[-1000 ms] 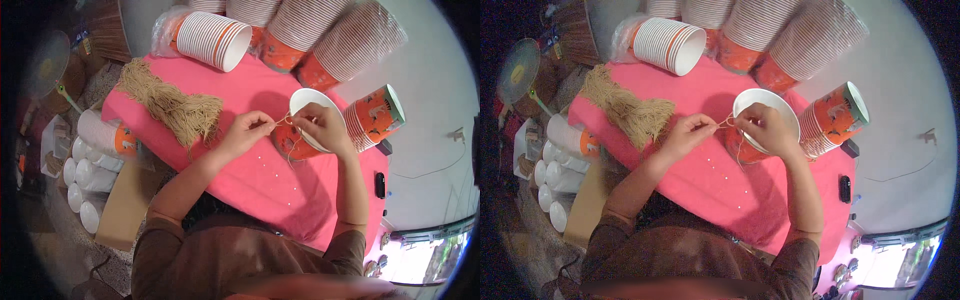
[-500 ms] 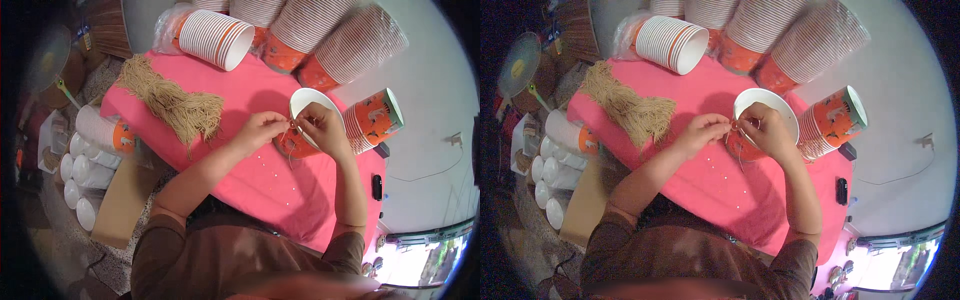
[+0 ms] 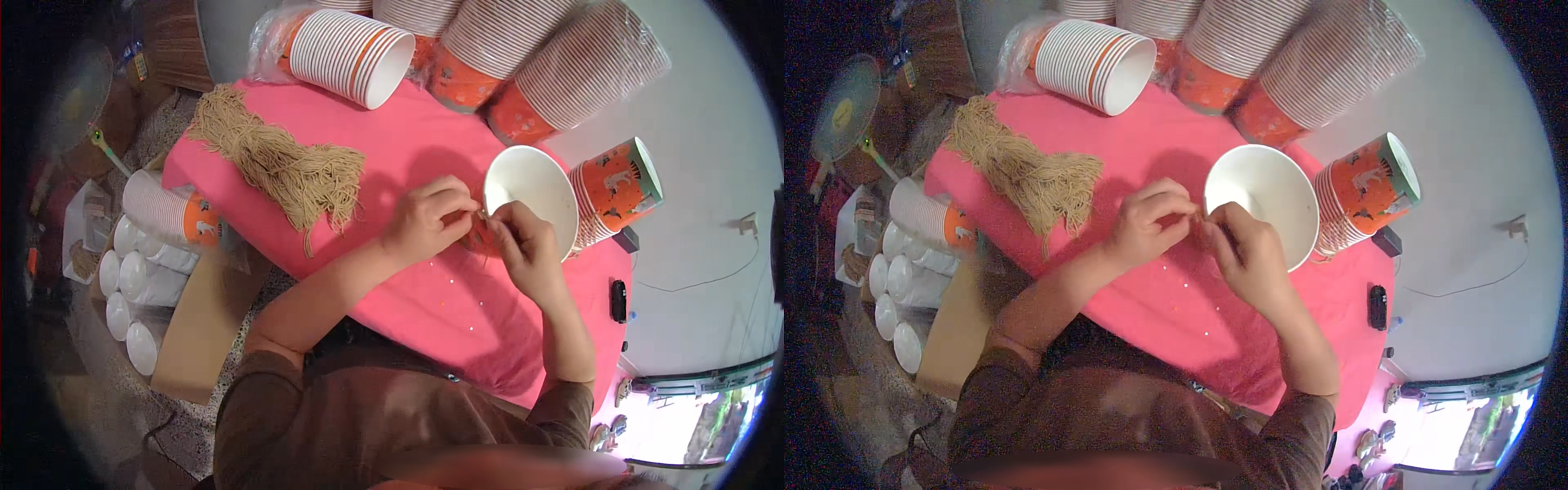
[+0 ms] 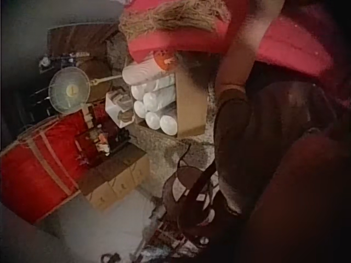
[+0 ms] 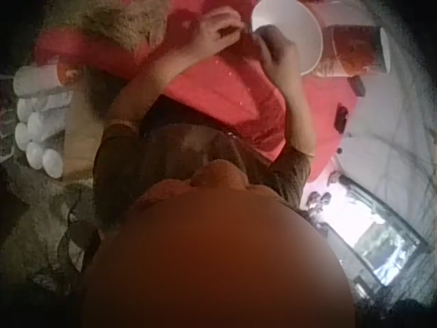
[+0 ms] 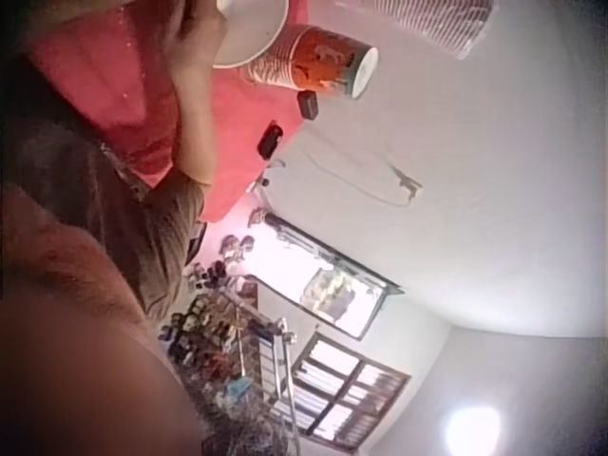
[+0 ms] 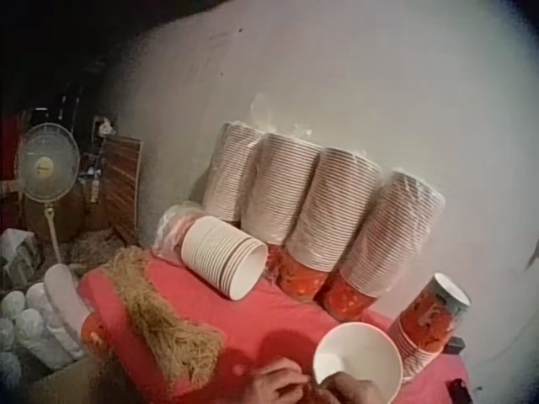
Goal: Attaching thin string handles to printed paper buckets at a workstation.
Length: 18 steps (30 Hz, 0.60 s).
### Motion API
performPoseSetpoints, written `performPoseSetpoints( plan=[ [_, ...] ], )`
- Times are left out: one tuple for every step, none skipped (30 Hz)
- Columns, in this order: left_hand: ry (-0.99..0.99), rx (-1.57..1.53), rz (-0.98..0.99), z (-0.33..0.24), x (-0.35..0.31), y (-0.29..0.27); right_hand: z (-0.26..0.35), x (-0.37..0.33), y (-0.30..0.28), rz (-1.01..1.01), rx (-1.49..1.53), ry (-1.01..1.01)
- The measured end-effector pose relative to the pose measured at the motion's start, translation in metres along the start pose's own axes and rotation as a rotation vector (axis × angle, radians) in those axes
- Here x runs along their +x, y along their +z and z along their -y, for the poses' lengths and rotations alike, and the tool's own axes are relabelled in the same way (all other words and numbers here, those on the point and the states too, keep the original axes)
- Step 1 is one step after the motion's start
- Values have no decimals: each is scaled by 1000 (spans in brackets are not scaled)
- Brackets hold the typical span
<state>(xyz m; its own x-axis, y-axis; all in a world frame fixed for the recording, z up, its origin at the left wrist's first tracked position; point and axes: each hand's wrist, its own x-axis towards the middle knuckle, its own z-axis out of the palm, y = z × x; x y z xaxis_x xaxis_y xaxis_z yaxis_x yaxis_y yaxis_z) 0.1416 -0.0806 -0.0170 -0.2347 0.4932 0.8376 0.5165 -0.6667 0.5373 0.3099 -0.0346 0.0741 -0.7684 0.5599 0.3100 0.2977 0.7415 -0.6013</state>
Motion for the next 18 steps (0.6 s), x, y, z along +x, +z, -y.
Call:
performPoseSetpoints(
  plan=[
    [13,6,-2,2,1,3,-3,-1,-2,3,1,2],
    [27,12,-4,3,1,6,-6,-2,-3,-32,-20,-25],
    [32,-7,-26,1,1,9,-7,-3,-4,-65,-41,-53],
    [30,-7,-27,2,1,13,-8,-2,-7,-47,-27,-51],
    [36,-25,-31,4,2,16,-8,-3,-9,-45,-27,-50],
    [42,-41,-35,6,2,18,-8,-4,-11,-44,25,-33],
    [39,-40,-36,7,1,19,-6,-5,-14,-45,75,-15],
    [1,-46,-46,9,0,20,0,-7,-20,-45,48,21],
    [-38,-51,-57,12,-1,20,3,-9,-22,-42,49,20],
    [-40,-48,-60,16,-2,20,6,-11,-24,-46,124,12],
    [-54,-76,-83,20,-3,21,9,-14,-25,-48,200,5],
    [-69,-105,-107,23,-3,23,15,-18,-26,-24,210,15],
    [-73,-102,-111,26,-4,25,22,-22,-27,-9,207,14],
    [-103,-129,-118,28,-4,27,26,-27,-28,7,205,12],
    [-132,-156,-125,29,-4,29,26,-33,-29,26,227,35],
    [-135,-151,-130,29,-3,32,27,-36,-28,32,230,33],
    [-188,-151,-141,29,-3,34,29,-38,-26,40,258,-12],
    [-241,-159,-150,29,-3,37,31,-41,-25,42,282,-53]
  ],
)
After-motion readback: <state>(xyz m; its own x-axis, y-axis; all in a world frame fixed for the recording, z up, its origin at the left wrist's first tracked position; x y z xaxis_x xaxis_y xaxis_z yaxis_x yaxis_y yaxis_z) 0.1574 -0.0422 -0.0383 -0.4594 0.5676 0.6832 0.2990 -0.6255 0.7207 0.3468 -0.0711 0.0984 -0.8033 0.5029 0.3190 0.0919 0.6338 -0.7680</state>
